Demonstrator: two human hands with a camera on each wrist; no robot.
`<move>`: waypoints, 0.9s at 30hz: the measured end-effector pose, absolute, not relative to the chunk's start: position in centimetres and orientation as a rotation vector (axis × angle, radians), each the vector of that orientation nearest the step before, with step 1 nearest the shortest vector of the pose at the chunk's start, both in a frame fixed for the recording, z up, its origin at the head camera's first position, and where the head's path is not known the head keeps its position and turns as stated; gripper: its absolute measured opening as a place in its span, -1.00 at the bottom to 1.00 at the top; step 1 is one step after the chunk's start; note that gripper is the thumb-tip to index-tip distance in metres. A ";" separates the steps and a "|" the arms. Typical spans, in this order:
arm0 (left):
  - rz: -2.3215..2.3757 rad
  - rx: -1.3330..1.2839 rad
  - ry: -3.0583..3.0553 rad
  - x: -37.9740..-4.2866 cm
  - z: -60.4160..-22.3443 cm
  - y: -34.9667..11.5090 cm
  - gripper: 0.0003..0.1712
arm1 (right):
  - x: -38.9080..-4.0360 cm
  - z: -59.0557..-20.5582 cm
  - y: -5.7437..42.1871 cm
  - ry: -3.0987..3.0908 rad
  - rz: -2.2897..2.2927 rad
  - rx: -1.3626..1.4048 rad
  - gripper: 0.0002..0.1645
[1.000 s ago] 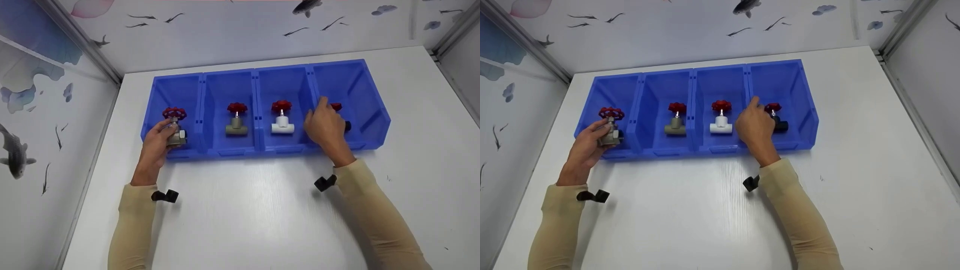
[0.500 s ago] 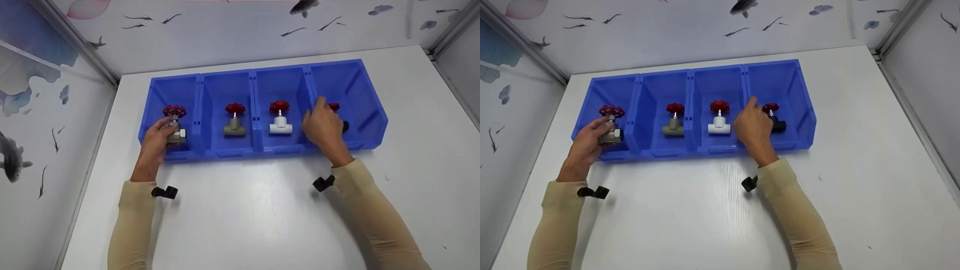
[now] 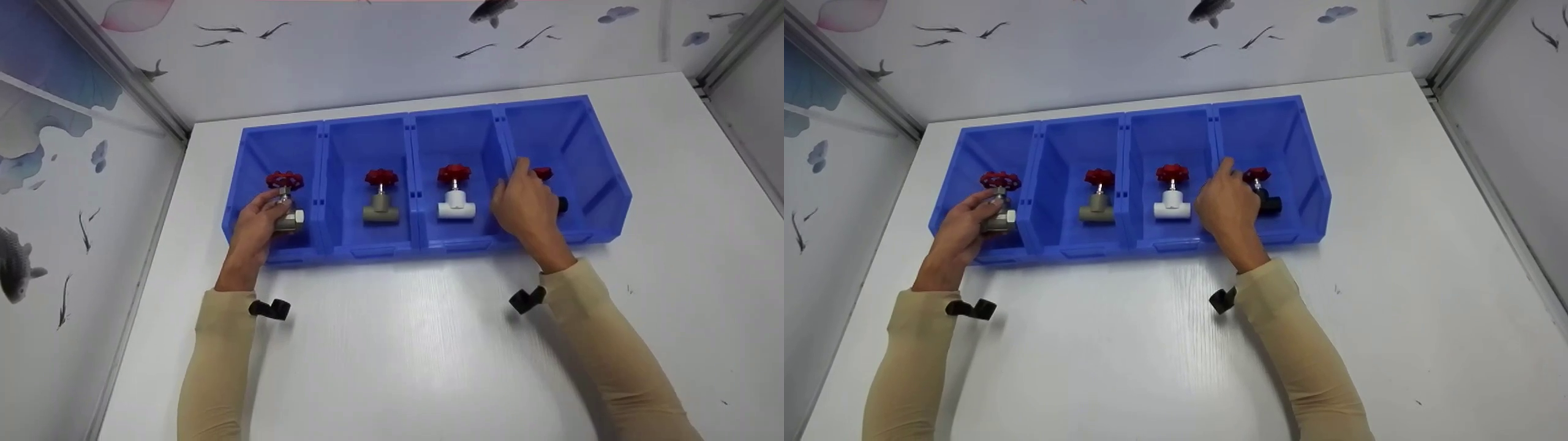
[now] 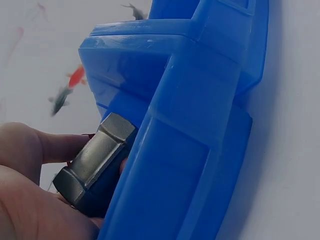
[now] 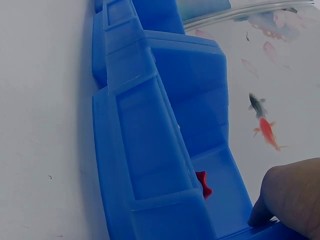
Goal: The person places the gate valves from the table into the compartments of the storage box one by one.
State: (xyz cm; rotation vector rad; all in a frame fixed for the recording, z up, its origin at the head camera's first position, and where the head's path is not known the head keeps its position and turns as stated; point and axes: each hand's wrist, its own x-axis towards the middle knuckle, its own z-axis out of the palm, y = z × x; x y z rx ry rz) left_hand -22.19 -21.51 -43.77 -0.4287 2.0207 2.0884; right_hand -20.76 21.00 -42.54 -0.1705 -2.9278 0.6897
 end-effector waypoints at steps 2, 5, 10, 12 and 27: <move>2.071 -0.437 2.028 -22.3 -43.8 -21.5 -0.36 | -20.7 -42.5 21.0 -2.928 0.692 -0.172 -0.47; 2.042 -0.443 2.036 -22.4 -43.8 -21.5 -0.34 | -20.7 -42.5 20.9 -2.924 0.690 -0.173 -0.46; 1.979 -0.438 2.078 -22.5 -43.8 -21.5 -0.32 | -20.8 -42.6 20.9 -2.927 0.696 -0.174 -0.46; 1.953 -0.427 2.104 -22.5 -43.8 -21.4 -0.32 | -20.9 -42.6 21.0 -2.926 0.697 -0.176 -0.47; 1.861 -0.386 2.174 -23.2 -44.4 -21.2 -0.37 | -20.9 -42.7 21.0 -2.921 0.680 -0.191 -0.45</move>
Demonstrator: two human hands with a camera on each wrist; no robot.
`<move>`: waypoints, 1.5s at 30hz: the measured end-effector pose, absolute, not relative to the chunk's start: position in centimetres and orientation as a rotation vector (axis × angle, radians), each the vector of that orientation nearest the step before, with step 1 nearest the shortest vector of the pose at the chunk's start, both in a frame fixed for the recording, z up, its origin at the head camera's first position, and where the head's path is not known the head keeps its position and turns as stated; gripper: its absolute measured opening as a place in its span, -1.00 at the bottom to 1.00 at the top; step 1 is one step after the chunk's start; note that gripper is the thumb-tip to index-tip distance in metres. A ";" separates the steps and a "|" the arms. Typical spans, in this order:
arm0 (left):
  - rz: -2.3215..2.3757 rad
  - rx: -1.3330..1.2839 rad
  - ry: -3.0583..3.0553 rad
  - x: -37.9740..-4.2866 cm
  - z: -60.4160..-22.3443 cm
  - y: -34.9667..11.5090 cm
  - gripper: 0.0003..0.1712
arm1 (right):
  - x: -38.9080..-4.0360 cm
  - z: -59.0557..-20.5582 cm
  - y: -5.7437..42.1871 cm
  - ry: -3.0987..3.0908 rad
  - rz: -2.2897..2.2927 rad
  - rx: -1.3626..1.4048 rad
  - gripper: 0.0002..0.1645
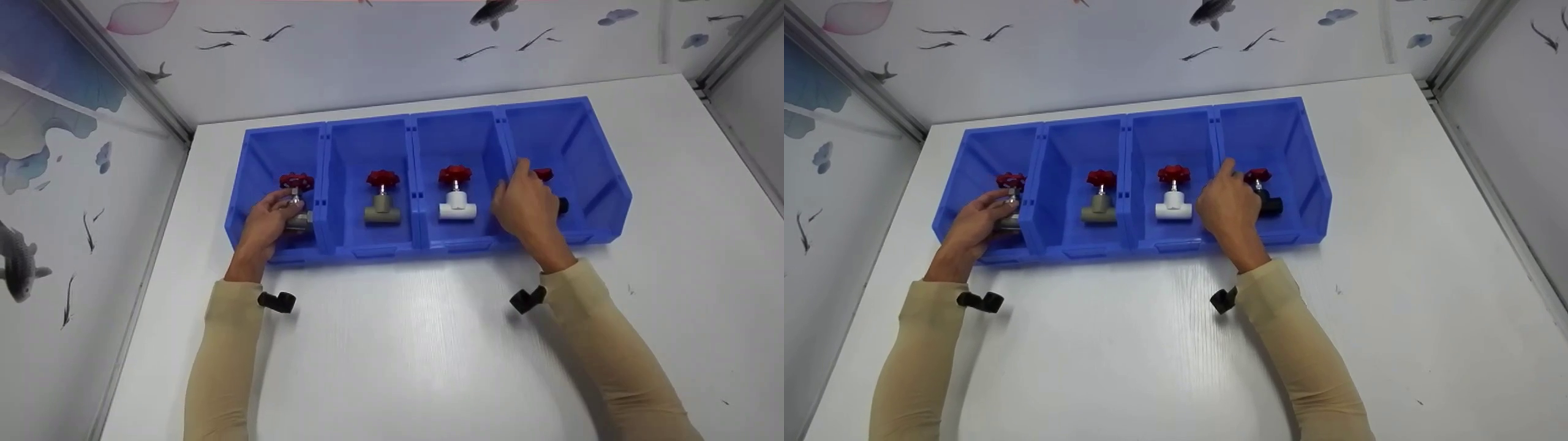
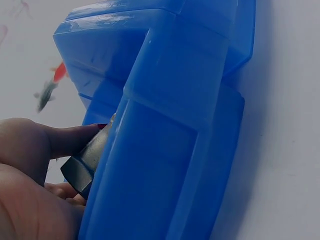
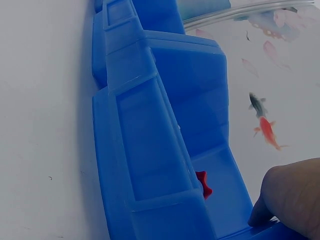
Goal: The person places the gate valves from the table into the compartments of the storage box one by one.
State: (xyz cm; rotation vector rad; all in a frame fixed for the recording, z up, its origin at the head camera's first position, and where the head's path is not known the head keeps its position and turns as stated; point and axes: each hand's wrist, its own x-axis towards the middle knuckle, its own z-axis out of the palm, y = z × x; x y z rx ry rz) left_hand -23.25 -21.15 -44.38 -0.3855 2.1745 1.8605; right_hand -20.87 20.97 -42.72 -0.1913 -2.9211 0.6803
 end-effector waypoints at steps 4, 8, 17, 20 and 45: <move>1.827 -0.384 2.186 -23.4 -44.4 -21.1 -0.36 | -20.9 -42.6 21.0 -2.935 0.684 -0.192 -0.44; 1.816 -0.385 2.193 -23.6 -44.5 -21.0 -0.36 | -20.9 -42.6 21.0 -2.940 0.681 -0.191 -0.44; 1.814 -0.376 2.194 -23.9 -44.9 -21.1 -0.37 | -20.9 -42.6 21.0 -2.926 0.681 -0.183 -0.49; 1.819 -0.368 2.193 -23.9 -45.0 -21.1 -0.38 | -20.8 -42.7 21.0 -2.908 0.688 -0.173 -0.51; 1.769 -0.419 2.213 -24.4 -45.6 -21.0 -0.39 | -20.9 -42.7 21.1 -2.904 0.684 -0.161 -0.49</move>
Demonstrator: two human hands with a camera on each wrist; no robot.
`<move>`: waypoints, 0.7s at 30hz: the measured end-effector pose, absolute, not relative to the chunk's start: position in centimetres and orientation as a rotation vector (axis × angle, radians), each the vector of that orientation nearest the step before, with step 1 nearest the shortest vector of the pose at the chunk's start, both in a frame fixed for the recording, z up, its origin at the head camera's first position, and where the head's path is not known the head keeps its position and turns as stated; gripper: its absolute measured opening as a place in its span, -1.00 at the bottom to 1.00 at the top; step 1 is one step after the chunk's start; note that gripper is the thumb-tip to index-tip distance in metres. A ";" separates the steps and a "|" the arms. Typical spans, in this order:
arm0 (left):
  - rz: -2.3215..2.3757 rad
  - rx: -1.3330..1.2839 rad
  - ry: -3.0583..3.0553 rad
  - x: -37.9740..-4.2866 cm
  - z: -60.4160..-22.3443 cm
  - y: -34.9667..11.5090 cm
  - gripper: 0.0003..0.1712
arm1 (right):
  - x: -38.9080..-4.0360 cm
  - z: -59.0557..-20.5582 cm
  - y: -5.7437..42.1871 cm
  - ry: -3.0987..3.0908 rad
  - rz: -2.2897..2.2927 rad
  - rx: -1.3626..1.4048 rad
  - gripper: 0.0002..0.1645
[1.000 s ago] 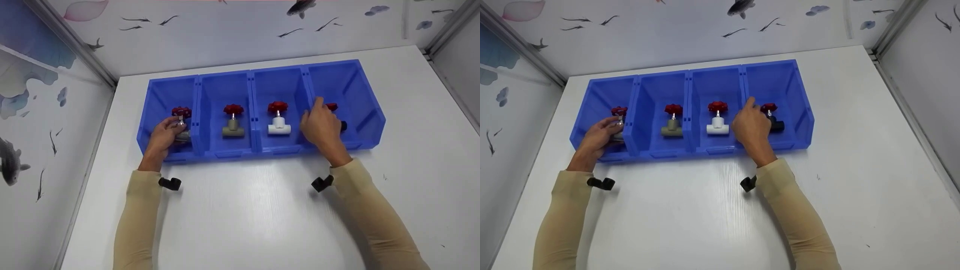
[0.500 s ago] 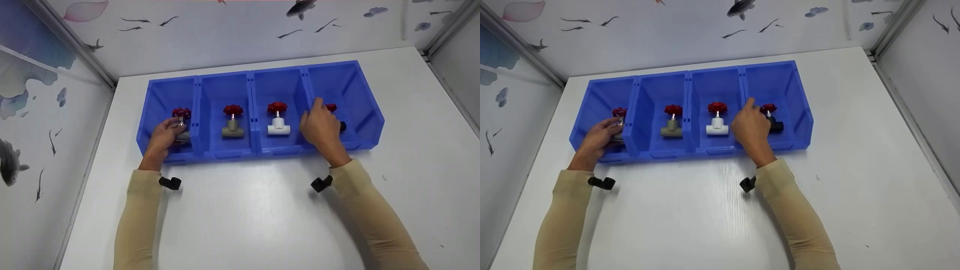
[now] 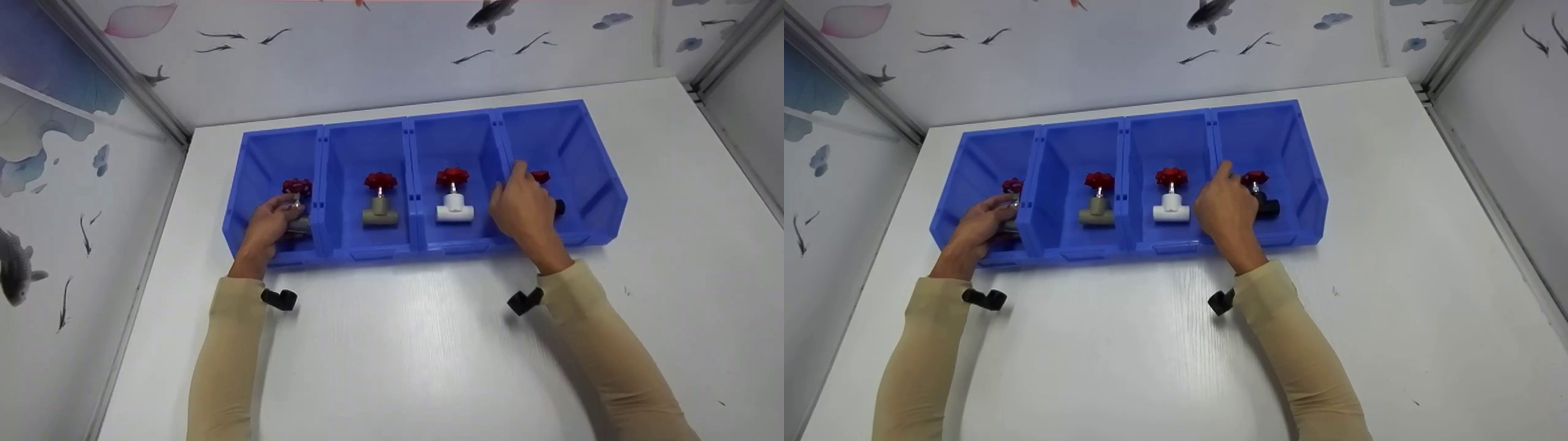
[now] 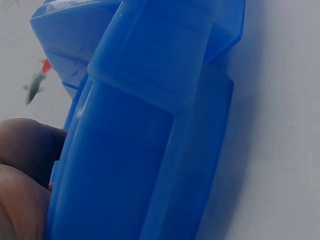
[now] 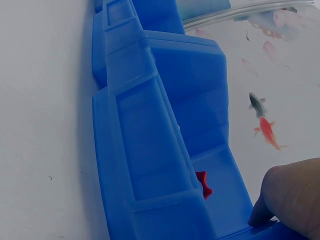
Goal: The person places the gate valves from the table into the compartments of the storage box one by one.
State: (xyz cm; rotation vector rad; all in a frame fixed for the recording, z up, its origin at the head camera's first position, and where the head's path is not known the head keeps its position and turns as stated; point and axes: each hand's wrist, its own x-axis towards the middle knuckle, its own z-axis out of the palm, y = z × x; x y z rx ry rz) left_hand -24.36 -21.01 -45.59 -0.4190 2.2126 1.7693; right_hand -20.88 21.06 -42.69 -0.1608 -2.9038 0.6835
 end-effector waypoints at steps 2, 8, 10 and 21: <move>1.754 -0.415 2.227 -24.4 -45.7 -21.0 -0.39 | -20.9 -42.7 21.1 -2.900 0.681 -0.160 -0.49; 1.744 -0.382 2.237 -24.4 -45.8 -21.2 -0.38 | -20.9 -42.8 21.0 -2.874 0.666 -0.143 -0.53; 1.760 -0.383 2.228 -24.4 -45.8 -21.1 -0.39 | -20.8 -42.7 21.0 -2.877 0.668 -0.144 -0.52; 1.704 -0.387 2.329 -24.7 -45.7 -20.9 -0.41 | -20.8 -42.6 21.1 -2.912 0.688 -0.166 -0.48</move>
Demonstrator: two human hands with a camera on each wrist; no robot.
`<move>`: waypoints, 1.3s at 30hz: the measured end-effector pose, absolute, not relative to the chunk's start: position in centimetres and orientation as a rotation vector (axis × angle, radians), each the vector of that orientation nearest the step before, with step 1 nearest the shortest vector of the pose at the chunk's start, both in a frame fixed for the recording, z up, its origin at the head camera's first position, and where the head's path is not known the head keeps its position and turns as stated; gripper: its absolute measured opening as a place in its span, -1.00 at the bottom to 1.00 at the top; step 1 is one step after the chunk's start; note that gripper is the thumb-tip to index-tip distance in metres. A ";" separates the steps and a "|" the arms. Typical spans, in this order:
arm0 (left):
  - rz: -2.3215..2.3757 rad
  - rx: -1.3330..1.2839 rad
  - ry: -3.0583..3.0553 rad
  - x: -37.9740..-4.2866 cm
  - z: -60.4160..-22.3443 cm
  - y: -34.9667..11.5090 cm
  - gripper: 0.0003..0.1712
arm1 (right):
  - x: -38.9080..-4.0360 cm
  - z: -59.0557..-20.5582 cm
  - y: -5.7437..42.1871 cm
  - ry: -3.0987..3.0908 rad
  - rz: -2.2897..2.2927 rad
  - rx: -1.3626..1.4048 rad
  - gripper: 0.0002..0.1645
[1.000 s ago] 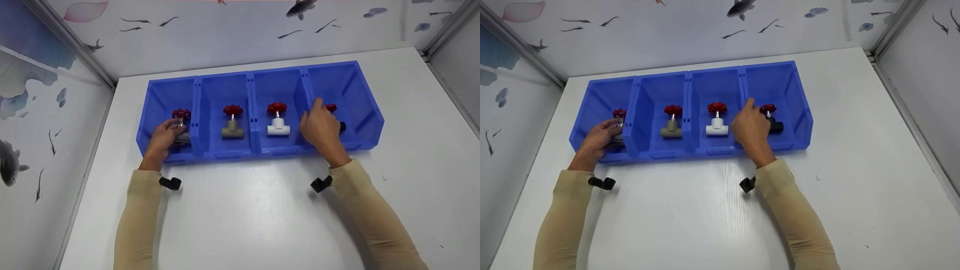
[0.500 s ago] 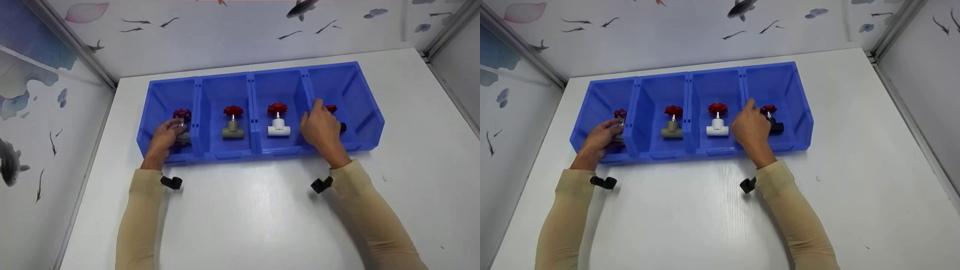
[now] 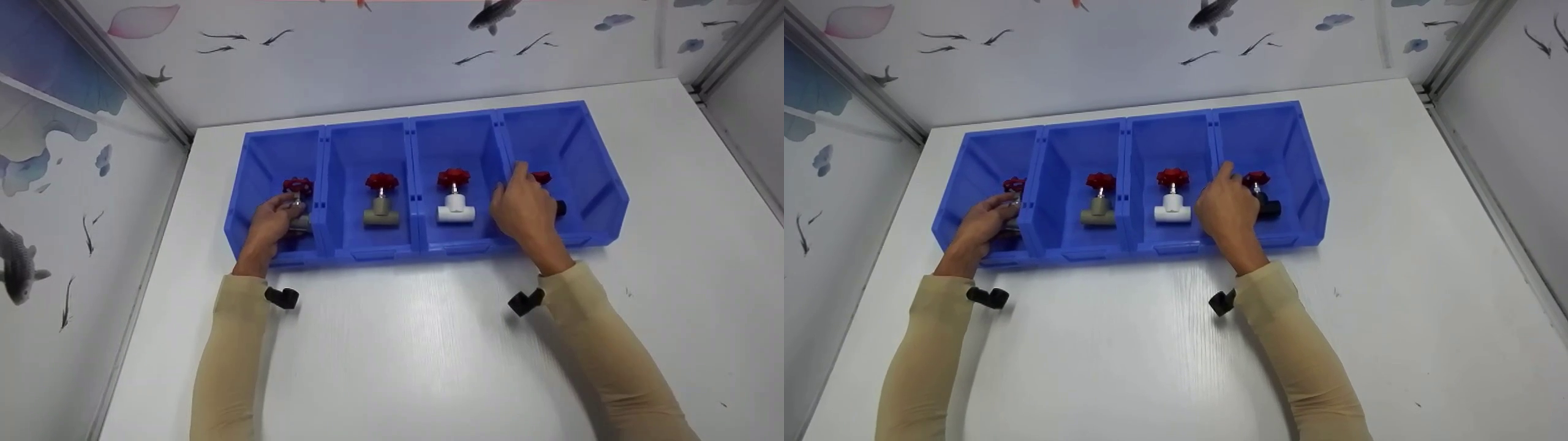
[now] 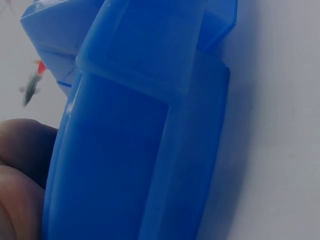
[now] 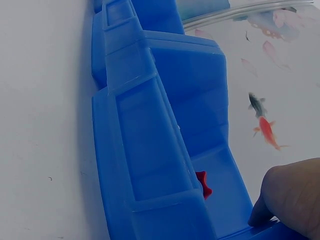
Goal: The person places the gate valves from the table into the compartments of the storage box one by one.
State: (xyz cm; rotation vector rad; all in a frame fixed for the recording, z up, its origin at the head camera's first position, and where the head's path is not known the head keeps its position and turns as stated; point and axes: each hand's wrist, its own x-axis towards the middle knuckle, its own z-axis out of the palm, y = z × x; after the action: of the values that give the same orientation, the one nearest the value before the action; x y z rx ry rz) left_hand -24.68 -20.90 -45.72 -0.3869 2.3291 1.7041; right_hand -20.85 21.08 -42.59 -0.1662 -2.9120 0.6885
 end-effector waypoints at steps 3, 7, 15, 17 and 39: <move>1.697 -0.391 2.331 -24.7 -45.7 -21.0 -0.41 | -20.9 -42.6 21.1 -2.919 0.692 -0.172 -0.47; 1.674 -0.398 2.340 -24.6 -45.6 -21.1 -0.41 | -20.9 -42.6 21.1 -2.924 0.695 -0.176 -0.45; 1.661 -0.370 2.368 -24.5 -45.6 -21.2 -0.39 | -20.9 -42.7 20.9 -2.892 0.675 -0.167 -0.50; 1.661 -0.358 2.377 -24.5 -45.6 -21.2 -0.39 | -20.8 -42.7 21.0 -2.891 0.673 -0.168 -0.50; 1.675 -0.348 2.391 -24.7 -45.7 -21.3 -0.39 | -21.0 -42.7 21.1 -2.942 0.710 -0.193 -0.44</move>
State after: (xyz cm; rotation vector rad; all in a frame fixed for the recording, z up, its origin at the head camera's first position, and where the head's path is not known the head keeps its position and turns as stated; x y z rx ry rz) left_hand -24.67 -21.29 -45.67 -0.3478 2.3906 1.6754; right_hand -20.99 21.09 -42.67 -0.1931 -2.9422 0.7102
